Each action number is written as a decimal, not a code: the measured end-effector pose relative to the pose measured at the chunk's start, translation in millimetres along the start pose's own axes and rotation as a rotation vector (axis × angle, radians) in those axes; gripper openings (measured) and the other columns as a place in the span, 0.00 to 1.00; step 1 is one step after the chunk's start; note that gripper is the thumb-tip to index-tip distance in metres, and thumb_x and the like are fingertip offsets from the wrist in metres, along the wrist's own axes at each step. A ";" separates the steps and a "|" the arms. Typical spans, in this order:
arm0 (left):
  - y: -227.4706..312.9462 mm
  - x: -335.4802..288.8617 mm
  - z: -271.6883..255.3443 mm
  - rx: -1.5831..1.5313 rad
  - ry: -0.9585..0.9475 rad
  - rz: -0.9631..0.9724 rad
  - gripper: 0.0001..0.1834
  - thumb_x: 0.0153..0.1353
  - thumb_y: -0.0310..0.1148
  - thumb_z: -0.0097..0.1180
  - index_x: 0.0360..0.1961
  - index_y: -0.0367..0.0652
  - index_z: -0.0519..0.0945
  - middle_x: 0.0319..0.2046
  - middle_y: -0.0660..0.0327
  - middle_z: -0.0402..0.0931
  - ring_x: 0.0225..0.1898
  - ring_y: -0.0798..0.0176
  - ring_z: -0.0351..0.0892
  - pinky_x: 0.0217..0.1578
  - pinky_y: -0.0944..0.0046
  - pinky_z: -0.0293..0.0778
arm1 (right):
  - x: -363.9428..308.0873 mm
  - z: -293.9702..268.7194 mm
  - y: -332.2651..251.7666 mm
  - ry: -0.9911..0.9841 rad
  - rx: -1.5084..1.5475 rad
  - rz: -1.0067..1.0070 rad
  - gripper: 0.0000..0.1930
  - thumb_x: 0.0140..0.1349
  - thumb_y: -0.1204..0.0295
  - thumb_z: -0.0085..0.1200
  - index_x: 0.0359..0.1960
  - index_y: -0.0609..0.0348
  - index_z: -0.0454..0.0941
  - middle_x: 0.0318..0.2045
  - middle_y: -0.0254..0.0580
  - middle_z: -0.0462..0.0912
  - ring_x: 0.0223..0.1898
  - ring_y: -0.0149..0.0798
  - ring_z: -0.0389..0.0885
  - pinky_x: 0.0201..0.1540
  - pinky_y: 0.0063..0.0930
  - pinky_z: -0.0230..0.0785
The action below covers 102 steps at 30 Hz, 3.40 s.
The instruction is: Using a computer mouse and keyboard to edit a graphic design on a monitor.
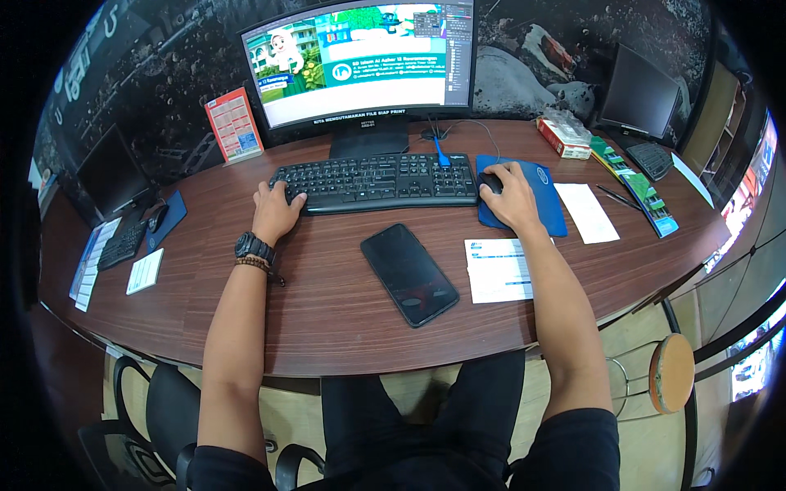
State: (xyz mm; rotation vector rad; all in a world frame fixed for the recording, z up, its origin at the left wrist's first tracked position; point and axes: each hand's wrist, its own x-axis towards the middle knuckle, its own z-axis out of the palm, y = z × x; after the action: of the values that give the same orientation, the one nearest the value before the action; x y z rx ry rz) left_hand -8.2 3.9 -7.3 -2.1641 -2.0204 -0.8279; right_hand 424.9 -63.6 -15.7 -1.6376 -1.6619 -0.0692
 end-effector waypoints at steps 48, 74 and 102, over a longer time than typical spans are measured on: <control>-0.7 -0.4 0.6 0.038 -0.044 -0.009 0.46 0.58 0.66 0.60 0.60 0.31 0.74 0.61 0.33 0.64 0.65 0.32 0.60 0.65 0.39 0.59 | 0.5 0.5 -3.6 -0.001 0.022 -0.044 0.19 0.57 0.68 0.59 0.50 0.60 0.82 0.51 0.50 0.78 0.53 0.54 0.78 0.58 0.42 0.70; 3.8 1.1 -10.9 0.086 -0.118 -0.118 0.50 0.47 0.70 0.67 0.42 0.21 0.82 0.51 0.37 0.72 0.55 0.37 0.70 0.56 0.48 0.71 | 0.5 0.9 -0.2 0.012 0.029 -0.069 0.19 0.57 0.67 0.59 0.49 0.61 0.83 0.50 0.52 0.78 0.53 0.54 0.79 0.58 0.42 0.70; 4.8 1.0 -12.3 0.071 -0.132 -0.136 0.49 0.47 0.68 0.69 0.43 0.22 0.82 0.54 0.37 0.70 0.56 0.35 0.70 0.55 0.46 0.73 | 0.6 0.3 0.3 0.002 0.030 -0.055 0.19 0.56 0.67 0.60 0.49 0.61 0.84 0.50 0.53 0.78 0.53 0.55 0.79 0.59 0.43 0.70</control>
State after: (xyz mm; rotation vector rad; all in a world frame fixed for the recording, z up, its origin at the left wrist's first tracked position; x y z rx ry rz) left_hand -7.8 -0.8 5.1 -2.1151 -2.2441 -0.6318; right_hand 425.1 -62.9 -15.7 -1.5699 -1.6988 -0.0727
